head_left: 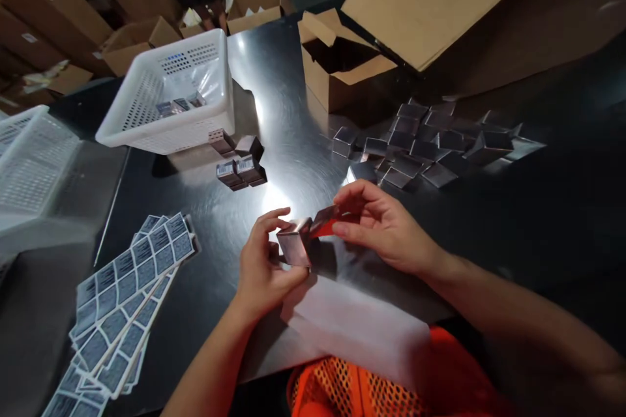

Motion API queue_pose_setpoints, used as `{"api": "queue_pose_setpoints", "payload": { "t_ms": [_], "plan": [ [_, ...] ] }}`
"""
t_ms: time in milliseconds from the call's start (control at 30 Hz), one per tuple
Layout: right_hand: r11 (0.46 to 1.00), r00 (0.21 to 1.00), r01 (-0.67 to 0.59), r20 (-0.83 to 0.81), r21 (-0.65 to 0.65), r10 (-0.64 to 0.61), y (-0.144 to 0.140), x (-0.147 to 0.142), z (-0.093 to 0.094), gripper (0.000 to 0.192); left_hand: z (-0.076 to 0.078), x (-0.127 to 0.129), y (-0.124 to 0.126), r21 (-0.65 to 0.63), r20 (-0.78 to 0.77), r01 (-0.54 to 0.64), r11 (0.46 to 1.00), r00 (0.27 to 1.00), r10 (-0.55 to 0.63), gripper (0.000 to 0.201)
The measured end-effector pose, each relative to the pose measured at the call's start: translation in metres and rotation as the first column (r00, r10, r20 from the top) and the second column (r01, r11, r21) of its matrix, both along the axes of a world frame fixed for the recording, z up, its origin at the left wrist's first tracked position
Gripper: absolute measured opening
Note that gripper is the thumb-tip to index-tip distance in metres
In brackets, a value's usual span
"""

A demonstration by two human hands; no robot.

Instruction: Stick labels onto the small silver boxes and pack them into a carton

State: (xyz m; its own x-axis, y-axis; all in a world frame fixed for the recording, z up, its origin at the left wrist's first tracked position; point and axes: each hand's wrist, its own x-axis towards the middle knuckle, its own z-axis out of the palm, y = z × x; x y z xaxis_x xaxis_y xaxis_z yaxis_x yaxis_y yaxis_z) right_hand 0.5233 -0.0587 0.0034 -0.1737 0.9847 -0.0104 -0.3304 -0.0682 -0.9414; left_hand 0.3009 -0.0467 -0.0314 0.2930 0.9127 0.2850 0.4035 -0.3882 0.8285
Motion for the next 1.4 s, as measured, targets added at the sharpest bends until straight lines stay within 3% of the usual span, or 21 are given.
{"api": "queue_pose_setpoints", "payload": {
  "t_ms": [67,167,300,400,467,533,667,733,800,900,967,1067,1133,1267,1400],
  "plan": [
    [0.999,0.999,0.040,-0.023,-0.012,-0.040,0.002,0.000,0.000,0.026,-0.001,-0.001,0.001,-0.026,0.077,0.031,0.999,0.997,-0.029,0.058],
    [0.994,0.994,0.105,-0.009,0.021,-0.105,0.006,0.002,0.000,0.021,-0.002,-0.004,0.003,0.077,0.113,0.054,0.996,0.992,-0.063,0.060],
    [0.992,0.992,0.123,0.020,0.036,-0.124,0.007,0.005,0.001,0.014,0.003,-0.006,0.005,0.263,-0.027,0.010,0.965,1.000,-0.003,0.058],
    [0.996,0.996,0.089,0.009,0.016,-0.089,0.006,0.003,-0.001,0.016,0.006,-0.007,0.004,0.317,-0.142,-0.016,0.948,0.988,0.064,0.064],
    [0.999,0.999,0.052,-0.016,-0.018,-0.052,0.003,-0.003,-0.005,0.023,0.005,-0.006,0.002,0.281,-0.167,-0.022,0.959,0.983,0.072,0.065],
    [0.996,0.997,0.030,-0.065,-0.080,-0.035,-0.001,-0.013,-0.011,0.044,0.002,-0.005,0.000,0.237,-0.168,-0.014,0.971,0.984,0.055,0.061],
    [0.974,0.978,0.110,-0.151,-0.198,-0.141,-0.004,-0.030,-0.028,0.085,-0.001,-0.003,-0.003,0.292,-0.166,0.051,0.955,0.986,-0.001,0.055],
    [0.967,0.966,0.122,-0.197,-0.222,-0.167,-0.003,-0.034,-0.033,0.090,-0.001,-0.001,-0.003,0.296,-0.112,0.029,0.955,0.994,0.005,0.060],
    [0.969,0.958,0.059,-0.259,-0.242,-0.123,0.000,-0.034,-0.035,0.092,0.001,0.000,-0.004,0.233,-0.012,0.024,0.972,1.000,-0.021,0.064],
    [0.968,0.954,-0.010,-0.292,-0.249,-0.065,0.006,-0.029,-0.033,0.095,0.002,0.001,-0.003,0.181,0.105,0.107,0.978,0.986,-0.128,0.062],
    [0.976,0.963,0.090,-0.234,-0.198,-0.136,0.010,-0.023,-0.027,0.091,0.004,0.000,-0.001,0.225,0.087,0.105,0.969,0.988,-0.127,0.055],
    [0.964,0.954,0.255,-0.146,-0.068,-0.263,0.014,-0.011,-0.016,0.076,0.008,-0.003,0.001,0.297,-0.040,0.022,0.955,0.999,-0.011,0.051],
    [0.975,0.970,0.219,-0.103,-0.041,-0.222,0.013,-0.006,-0.009,0.068,0.010,-0.004,0.002,0.324,-0.114,0.004,0.946,0.993,0.035,0.048],
    [0.990,1.000,-0.026,-0.014,-0.138,0.024,0.001,-0.008,-0.003,0.063,0.011,-0.004,0.000,0.338,-0.214,0.016,0.941,0.975,0.060,0.044],
    [0.980,0.993,-0.082,0.071,-0.181,0.096,-0.007,-0.013,-0.007,0.062,0.010,-0.003,-0.003,0.316,-0.282,0.025,0.949,0.957,0.068,0.044]
  ]
}}
